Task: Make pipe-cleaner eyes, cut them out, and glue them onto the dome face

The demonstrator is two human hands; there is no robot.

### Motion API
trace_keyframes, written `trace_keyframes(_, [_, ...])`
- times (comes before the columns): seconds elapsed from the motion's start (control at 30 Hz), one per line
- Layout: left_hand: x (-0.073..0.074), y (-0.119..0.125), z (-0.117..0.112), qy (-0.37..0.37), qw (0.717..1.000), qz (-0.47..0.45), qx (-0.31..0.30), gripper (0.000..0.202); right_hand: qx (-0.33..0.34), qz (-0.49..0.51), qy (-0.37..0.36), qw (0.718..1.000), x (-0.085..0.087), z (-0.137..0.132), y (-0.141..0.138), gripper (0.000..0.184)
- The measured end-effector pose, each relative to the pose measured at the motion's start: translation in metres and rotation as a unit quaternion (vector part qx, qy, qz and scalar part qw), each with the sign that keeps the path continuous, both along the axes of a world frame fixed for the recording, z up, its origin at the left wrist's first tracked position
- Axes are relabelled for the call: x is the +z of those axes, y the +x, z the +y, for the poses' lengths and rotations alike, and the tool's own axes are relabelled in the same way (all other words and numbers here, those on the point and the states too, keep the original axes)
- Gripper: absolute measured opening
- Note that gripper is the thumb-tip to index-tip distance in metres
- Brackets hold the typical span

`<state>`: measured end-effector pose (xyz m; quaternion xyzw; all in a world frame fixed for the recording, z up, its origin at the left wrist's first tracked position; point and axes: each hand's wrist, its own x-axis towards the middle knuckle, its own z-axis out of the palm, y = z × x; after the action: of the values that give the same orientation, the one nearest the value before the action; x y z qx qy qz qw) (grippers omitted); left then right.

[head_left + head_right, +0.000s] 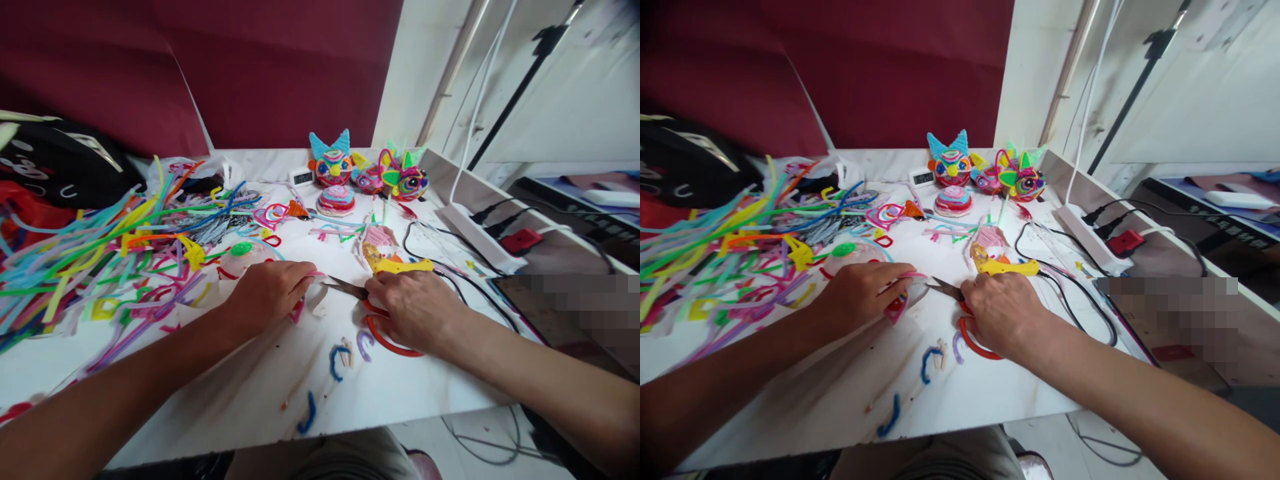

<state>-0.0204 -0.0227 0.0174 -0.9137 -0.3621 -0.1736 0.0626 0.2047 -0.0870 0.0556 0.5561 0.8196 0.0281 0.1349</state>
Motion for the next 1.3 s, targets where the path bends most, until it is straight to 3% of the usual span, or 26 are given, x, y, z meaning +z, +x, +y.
trace_keyframes(0.17, [-0.002, -0.001, 0.0, 0.001, 1.0, -0.001, 0.002, 0.022, 0.022, -0.016, -0.001, 1.0, 0.004, 0.009, -0.002, 0.025])
trace_keyframes(0.47, [-0.01, -0.005, -0.005, 0.05, 0.997, -0.026, -0.046, 0.022, 0.073, -0.067, 0.002, 0.995, 0.019, 0.014, -0.009, 0.019])
trace_keyframes(0.8, [-0.011, -0.006, -0.006, 0.055, 0.995, -0.047, -0.074, 0.022, 0.109, -0.083, 0.033, 0.99, 0.016, 0.022, -0.023, 0.018])
trace_keyframes(1.03, [-0.022, -0.007, -0.004, 0.116, 0.984, -0.056, -0.122, 0.021, 0.108, -0.078, 0.01, 0.991, 0.02, 0.023, -0.031, 0.02])
trace_keyframes(1.3, [-0.029, -0.004, -0.01, 0.201, 0.967, -0.035, -0.15, 0.021, 0.133, -0.082, 0.009, 0.988, 0.012, 0.017, -0.026, 0.019])
